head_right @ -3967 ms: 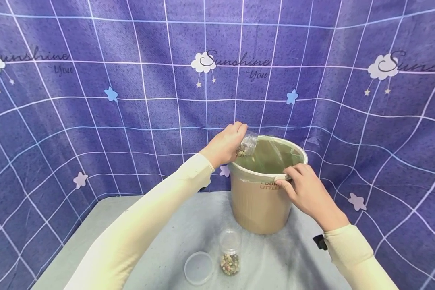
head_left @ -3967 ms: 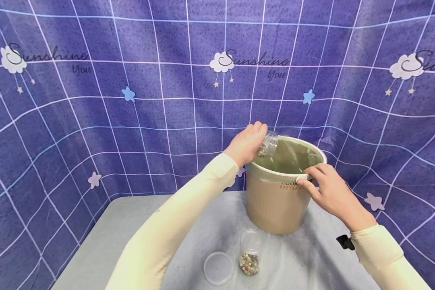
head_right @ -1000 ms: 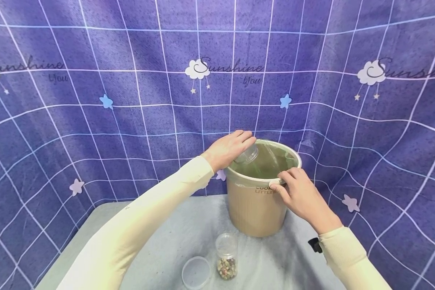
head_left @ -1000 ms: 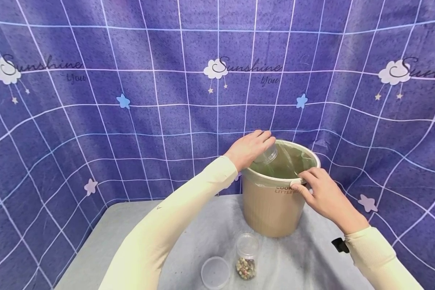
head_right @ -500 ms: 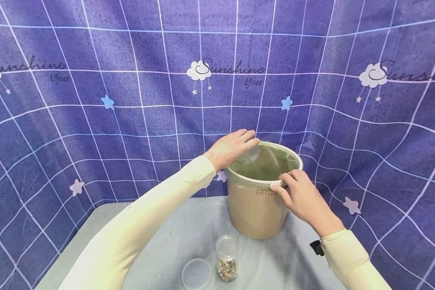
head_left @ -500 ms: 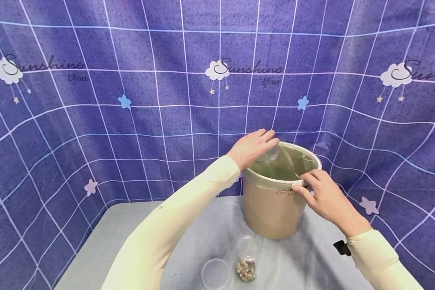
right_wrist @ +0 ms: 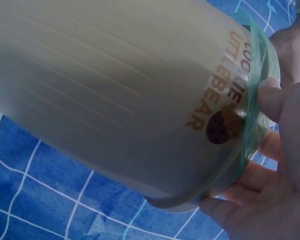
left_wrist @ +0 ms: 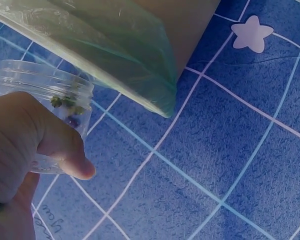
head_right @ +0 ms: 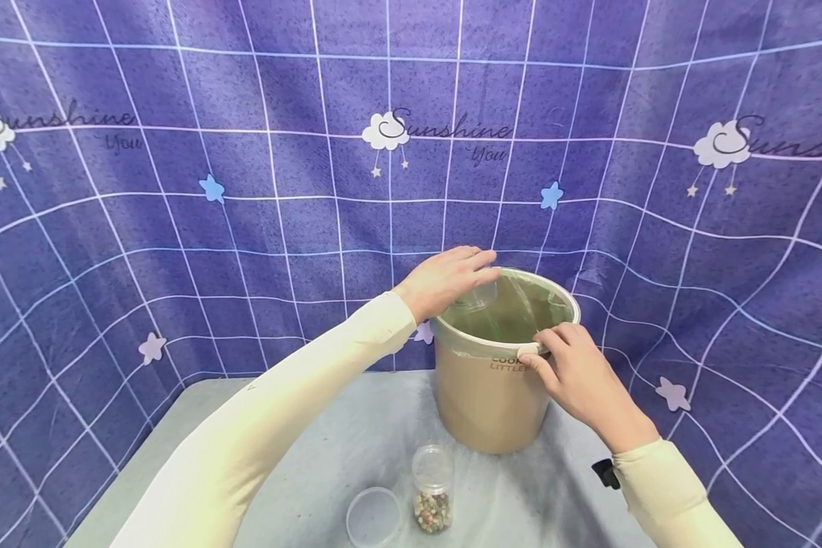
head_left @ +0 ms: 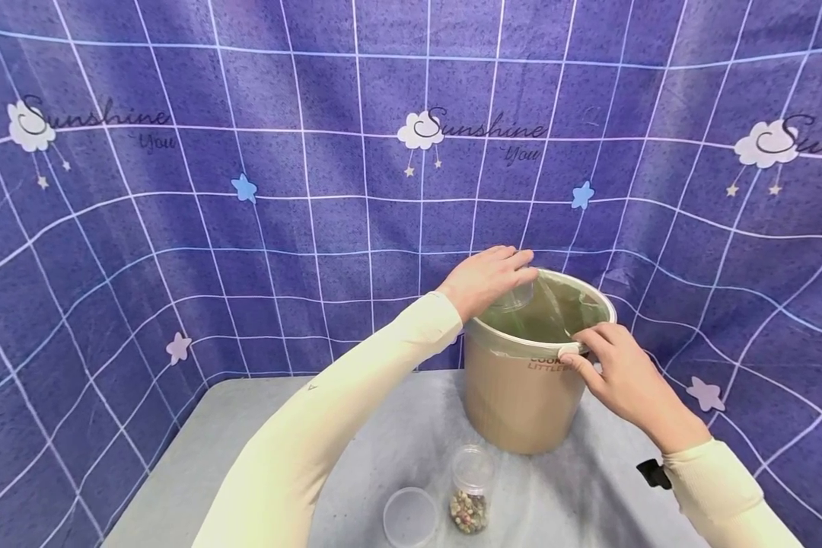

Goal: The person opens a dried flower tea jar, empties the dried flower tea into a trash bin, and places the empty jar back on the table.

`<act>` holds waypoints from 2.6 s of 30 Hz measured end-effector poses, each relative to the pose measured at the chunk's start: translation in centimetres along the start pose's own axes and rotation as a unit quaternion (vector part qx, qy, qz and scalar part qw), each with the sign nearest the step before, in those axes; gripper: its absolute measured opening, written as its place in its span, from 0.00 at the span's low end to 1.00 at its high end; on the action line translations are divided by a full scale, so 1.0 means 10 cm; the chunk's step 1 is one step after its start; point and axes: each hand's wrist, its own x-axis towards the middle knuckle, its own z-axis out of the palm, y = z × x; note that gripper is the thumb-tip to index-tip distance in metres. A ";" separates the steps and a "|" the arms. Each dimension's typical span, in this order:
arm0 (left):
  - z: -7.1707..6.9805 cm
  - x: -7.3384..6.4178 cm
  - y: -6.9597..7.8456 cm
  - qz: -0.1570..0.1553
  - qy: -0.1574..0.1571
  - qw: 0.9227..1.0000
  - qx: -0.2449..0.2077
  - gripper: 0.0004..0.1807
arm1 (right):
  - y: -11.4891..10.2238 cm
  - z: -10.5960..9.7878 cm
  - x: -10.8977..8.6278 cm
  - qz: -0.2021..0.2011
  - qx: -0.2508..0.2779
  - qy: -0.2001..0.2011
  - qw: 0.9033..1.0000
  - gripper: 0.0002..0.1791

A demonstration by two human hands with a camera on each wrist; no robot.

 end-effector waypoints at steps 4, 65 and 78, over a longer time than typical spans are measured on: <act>0.00 0.00 0.00 0.001 -0.009 1.000 0.003 0.21 | -0.01 0.00 0.00 -0.002 0.002 0.001 1.000 0.14; -0.04 -0.11 -0.07 -0.074 -0.026 0.988 -0.131 0.31 | -0.05 0.00 -0.02 0.014 -0.001 0.006 1.000 0.18; -0.02 -0.30 -0.17 -0.151 0.040 0.947 -0.281 0.53 | -0.05 0.00 -0.03 0.014 -0.001 0.008 1.000 0.16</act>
